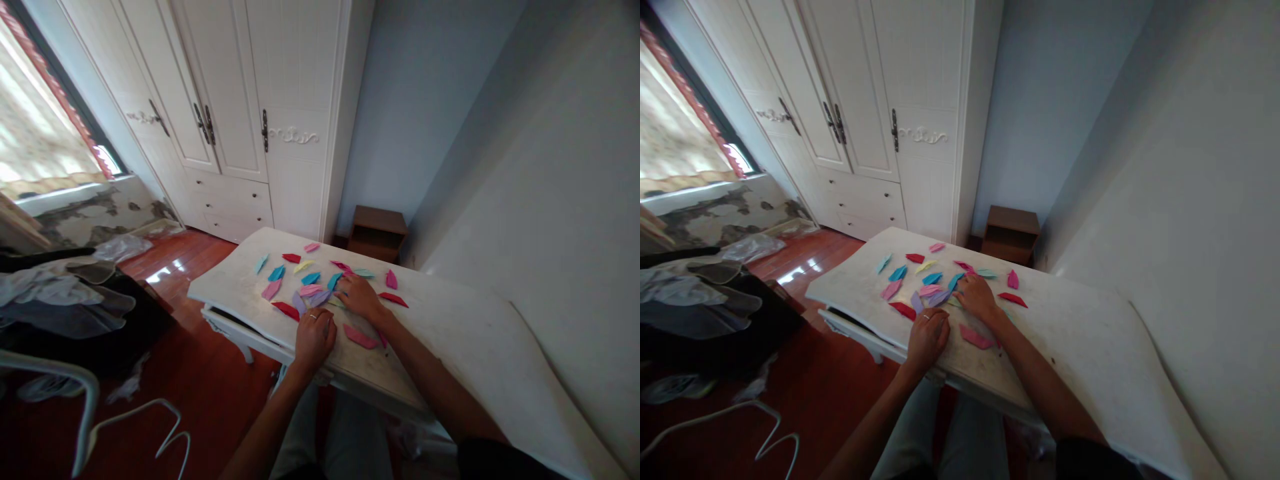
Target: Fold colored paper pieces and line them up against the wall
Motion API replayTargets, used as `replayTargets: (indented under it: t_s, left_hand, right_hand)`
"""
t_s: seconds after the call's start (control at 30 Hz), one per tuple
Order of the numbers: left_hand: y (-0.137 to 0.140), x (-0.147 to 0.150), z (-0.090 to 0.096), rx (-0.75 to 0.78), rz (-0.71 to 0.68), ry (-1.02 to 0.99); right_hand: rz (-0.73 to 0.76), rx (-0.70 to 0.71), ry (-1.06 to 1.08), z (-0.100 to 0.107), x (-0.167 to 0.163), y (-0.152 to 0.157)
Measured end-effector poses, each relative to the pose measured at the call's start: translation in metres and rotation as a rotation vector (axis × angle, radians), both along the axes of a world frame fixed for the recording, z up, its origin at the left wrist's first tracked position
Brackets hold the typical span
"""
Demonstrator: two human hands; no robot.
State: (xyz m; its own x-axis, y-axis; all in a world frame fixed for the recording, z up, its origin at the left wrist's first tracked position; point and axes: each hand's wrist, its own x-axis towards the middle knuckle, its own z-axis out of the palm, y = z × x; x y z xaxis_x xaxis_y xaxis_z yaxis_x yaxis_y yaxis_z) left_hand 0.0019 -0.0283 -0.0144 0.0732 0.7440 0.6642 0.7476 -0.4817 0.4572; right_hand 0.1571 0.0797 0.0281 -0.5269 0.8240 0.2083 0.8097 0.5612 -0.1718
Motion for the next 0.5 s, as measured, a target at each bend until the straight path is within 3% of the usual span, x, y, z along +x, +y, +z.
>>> replayTargets:
  t_s: [0.13, 0.27, 0.37, 0.5]
  left_hand:
    - [-0.002, -0.001, 0.002, -0.008, -0.074, 0.001]
    - [-0.003, -0.002, 0.005, -0.021, -0.194, 0.041]
    - [-0.002, -0.001, 0.005, -0.042, -0.216, 0.055]
    - [-0.002, -0.001, 0.006, -0.11, -0.235, 0.112]
  right_hand:
    - [-0.081, -0.094, 0.116, -0.004, 0.018, -0.014]
    - [0.012, -0.186, 0.284, -0.013, 0.052, -0.045]
    - [-0.058, -0.126, 0.508, -0.018, 0.077, -0.069]
    - [-0.174, -0.088, 0.595, -0.019, 0.096, -0.093]
